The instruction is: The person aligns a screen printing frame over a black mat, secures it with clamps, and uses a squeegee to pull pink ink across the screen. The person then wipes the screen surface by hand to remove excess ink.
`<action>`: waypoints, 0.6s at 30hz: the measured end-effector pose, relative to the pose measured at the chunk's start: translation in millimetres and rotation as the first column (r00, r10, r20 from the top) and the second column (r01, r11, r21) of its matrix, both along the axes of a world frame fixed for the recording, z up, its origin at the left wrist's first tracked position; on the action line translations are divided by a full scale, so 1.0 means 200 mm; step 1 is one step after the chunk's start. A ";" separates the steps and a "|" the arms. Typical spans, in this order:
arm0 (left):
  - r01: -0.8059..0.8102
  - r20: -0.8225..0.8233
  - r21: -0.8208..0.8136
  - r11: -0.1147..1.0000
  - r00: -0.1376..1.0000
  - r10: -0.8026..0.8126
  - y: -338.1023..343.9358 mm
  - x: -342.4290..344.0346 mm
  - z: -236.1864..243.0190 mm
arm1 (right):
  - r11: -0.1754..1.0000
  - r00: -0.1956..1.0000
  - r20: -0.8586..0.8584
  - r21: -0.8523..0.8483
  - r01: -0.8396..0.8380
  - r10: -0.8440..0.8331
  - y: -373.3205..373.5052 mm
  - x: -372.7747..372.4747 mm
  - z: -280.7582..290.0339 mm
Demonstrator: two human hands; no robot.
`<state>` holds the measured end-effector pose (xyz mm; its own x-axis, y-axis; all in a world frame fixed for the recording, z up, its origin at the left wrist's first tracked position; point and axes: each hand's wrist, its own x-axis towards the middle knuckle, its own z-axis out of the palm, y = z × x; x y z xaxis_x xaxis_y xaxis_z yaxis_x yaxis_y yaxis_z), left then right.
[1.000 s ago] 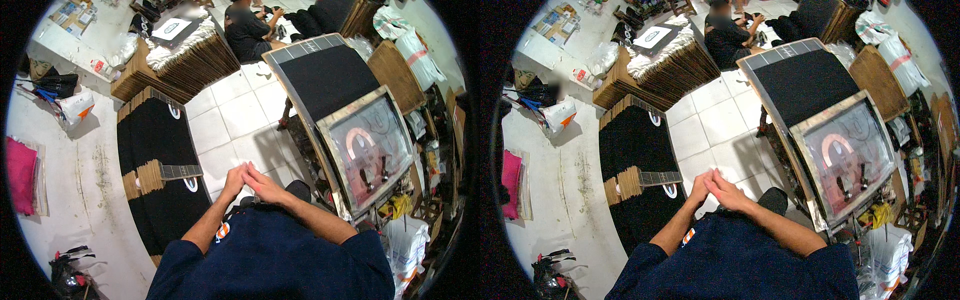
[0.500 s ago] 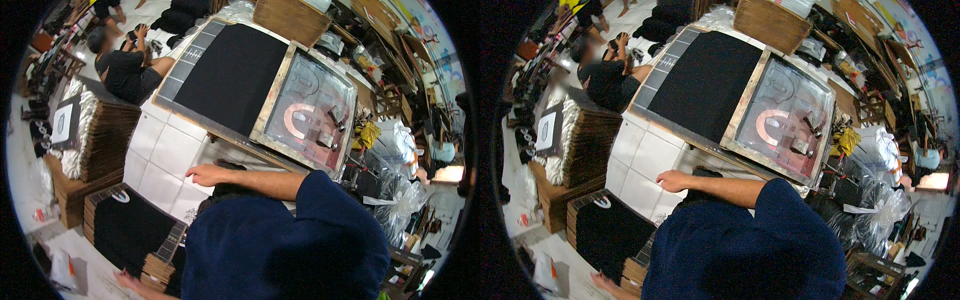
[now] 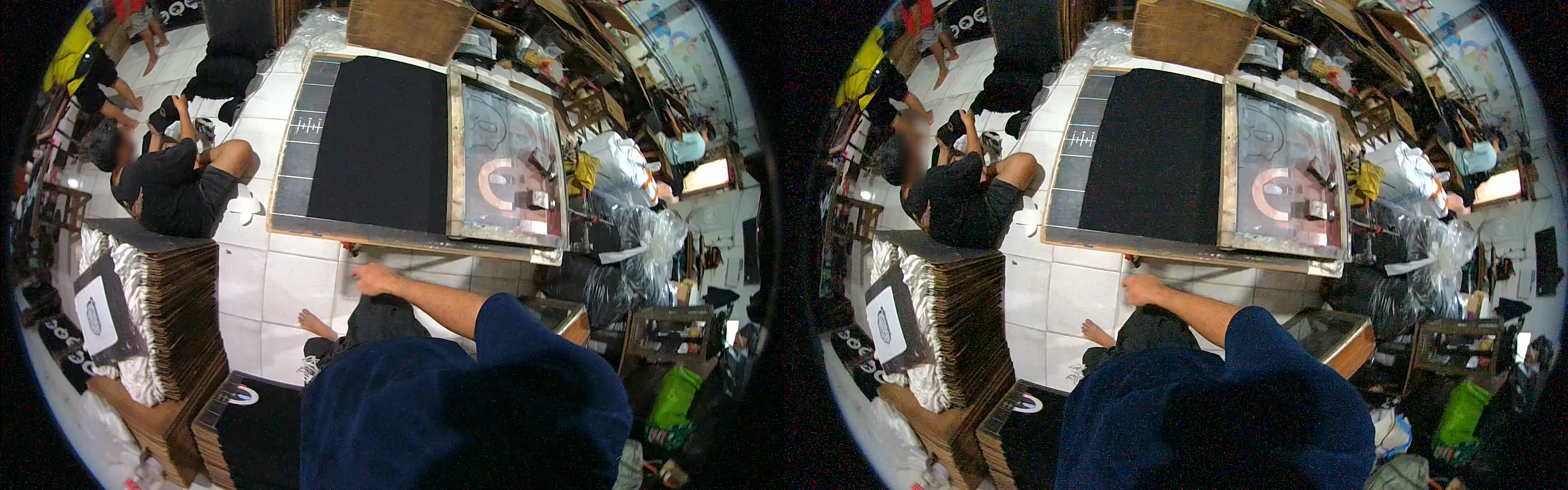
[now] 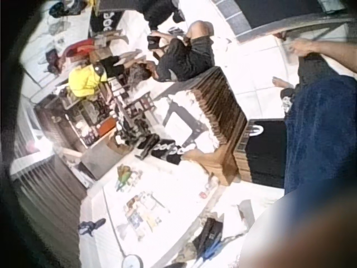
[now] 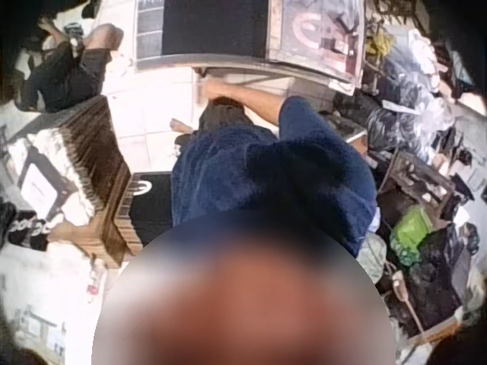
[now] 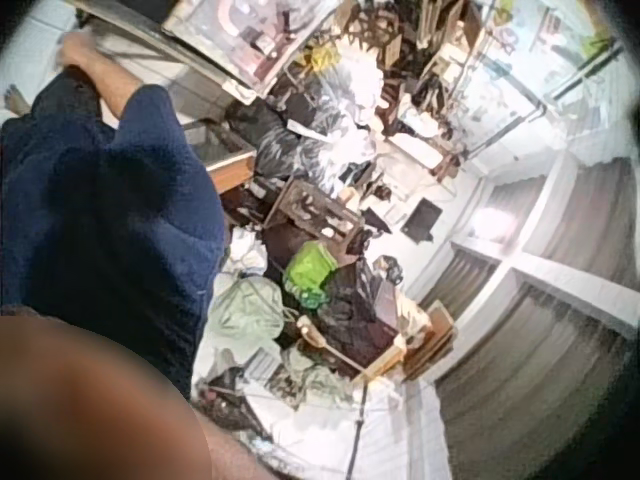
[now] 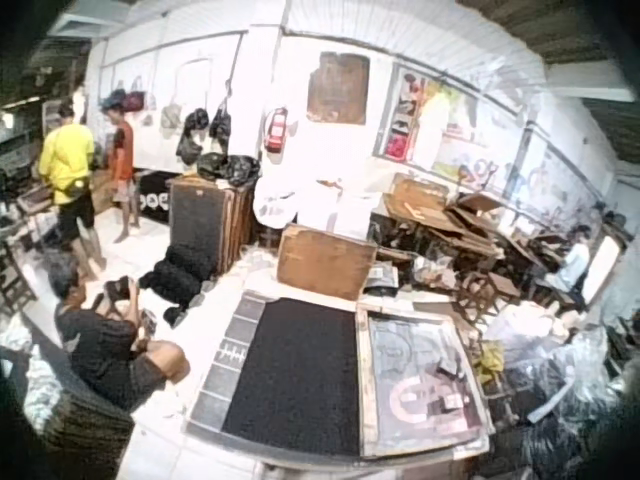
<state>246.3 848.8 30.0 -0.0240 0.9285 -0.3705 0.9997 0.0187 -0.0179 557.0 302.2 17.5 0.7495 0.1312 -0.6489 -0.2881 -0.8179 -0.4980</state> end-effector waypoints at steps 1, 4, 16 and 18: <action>0.039 -0.036 -0.021 0.999 0.999 -0.040 0.07 0.07 -0.01 | 0.982 0.982 0.008 0.020 0.189 -0.189 -0.01 -0.04 -0.08; 0.171 -0.098 -0.056 0.984 0.979 -0.176 0.30 0.43 -0.02 | 0.914 0.912 -0.052 -0.015 0.406 -0.406 -0.02 -0.18 -0.30; 0.776 0.268 0.377 0.505 0.431 -0.862 0.03 3.10 0.05 | 0.042 0.055 -0.211 0.066 0.997 -0.976 -0.09 -0.58 -0.55; 0.838 0.351 0.402 0.370 0.232 -0.907 -0.28 3.41 0.14 | -0.404 -0.386 -0.144 0.135 0.905 -0.911 -0.06 -0.53 -0.47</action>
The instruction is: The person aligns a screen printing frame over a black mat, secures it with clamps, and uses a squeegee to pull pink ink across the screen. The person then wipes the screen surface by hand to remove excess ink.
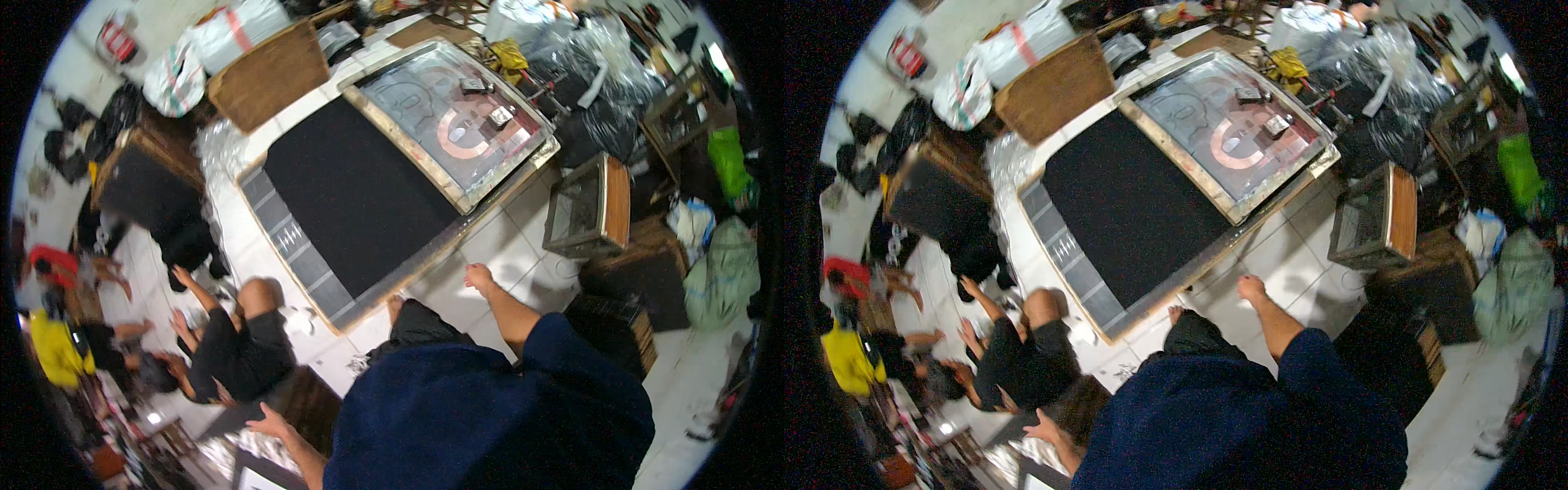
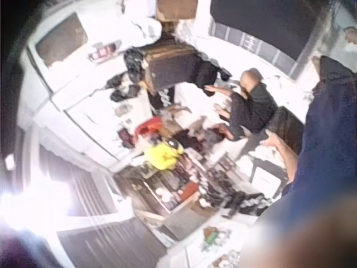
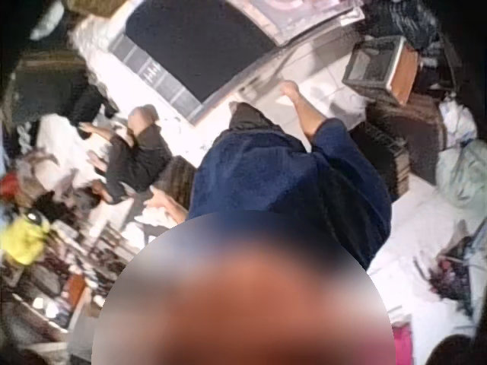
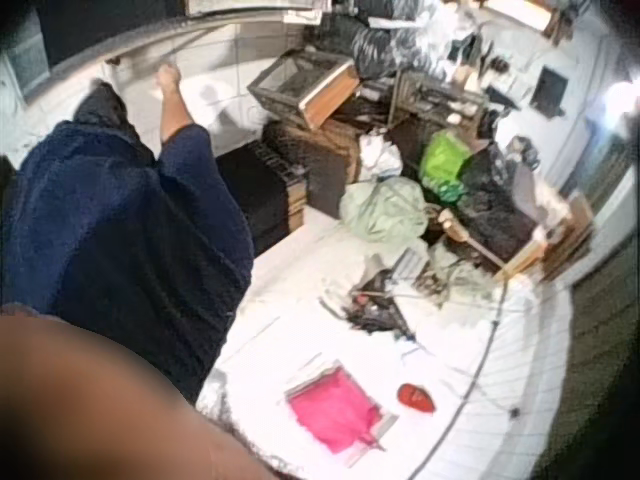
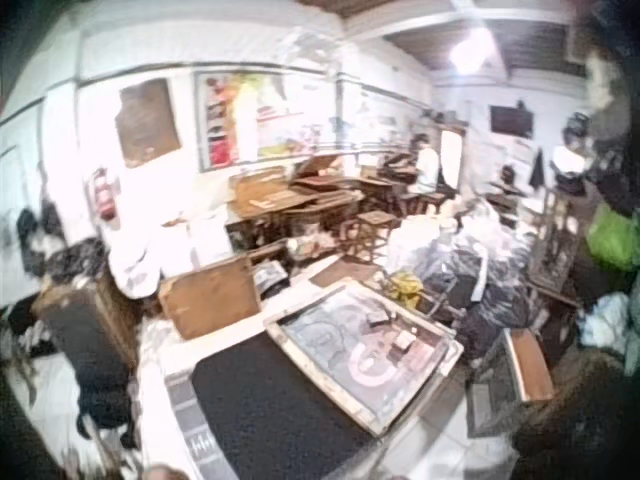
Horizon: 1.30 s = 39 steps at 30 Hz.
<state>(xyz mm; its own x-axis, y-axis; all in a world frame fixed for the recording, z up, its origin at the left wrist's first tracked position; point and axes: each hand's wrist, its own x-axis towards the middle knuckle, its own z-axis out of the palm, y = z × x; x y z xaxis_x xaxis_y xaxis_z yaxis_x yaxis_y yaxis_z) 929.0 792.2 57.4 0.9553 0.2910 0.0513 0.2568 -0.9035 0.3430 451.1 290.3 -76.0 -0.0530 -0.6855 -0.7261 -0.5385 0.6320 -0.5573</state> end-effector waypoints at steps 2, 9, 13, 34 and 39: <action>0.269 0.048 0.005 0.963 0.962 -0.269 -0.38 0.22 0.09 | 0.977 0.979 0.046 -0.062 0.203 -0.200 0.02 0.06 0.09; 0.878 0.101 -0.174 0.446 0.467 -0.879 -1.90 0.57 0.22 | 0.624 0.698 0.146 -0.348 0.699 -0.700 -0.09 0.30 0.26; 0.985 0.158 -0.136 0.107 0.128 -0.979 -2.76 0.72 0.10 | 0.548 0.675 0.028 -0.559 0.622 -0.738 -0.09 0.50 0.34; 0.875 0.194 -0.288 -0.390 -0.346 -0.918 -4.27 0.86 -0.07 | 0.446 0.457 -0.186 -0.694 0.565 -0.870 -0.35 0.76 0.58; 0.784 0.063 -0.431 -0.447 -0.468 -0.882 -4.79 0.56 -0.01 | 0.583 0.575 -0.282 -0.681 0.443 -0.768 -0.70 0.61 0.55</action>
<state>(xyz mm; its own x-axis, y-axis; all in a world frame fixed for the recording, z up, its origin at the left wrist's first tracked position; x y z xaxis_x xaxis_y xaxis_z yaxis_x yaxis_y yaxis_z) 1040.1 -164.8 54.5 -0.1976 -0.9801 -0.0194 -0.6885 0.1247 0.7145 572.2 150.2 34.7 -0.8335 -0.5525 -0.0086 -0.4127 0.6329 -0.6551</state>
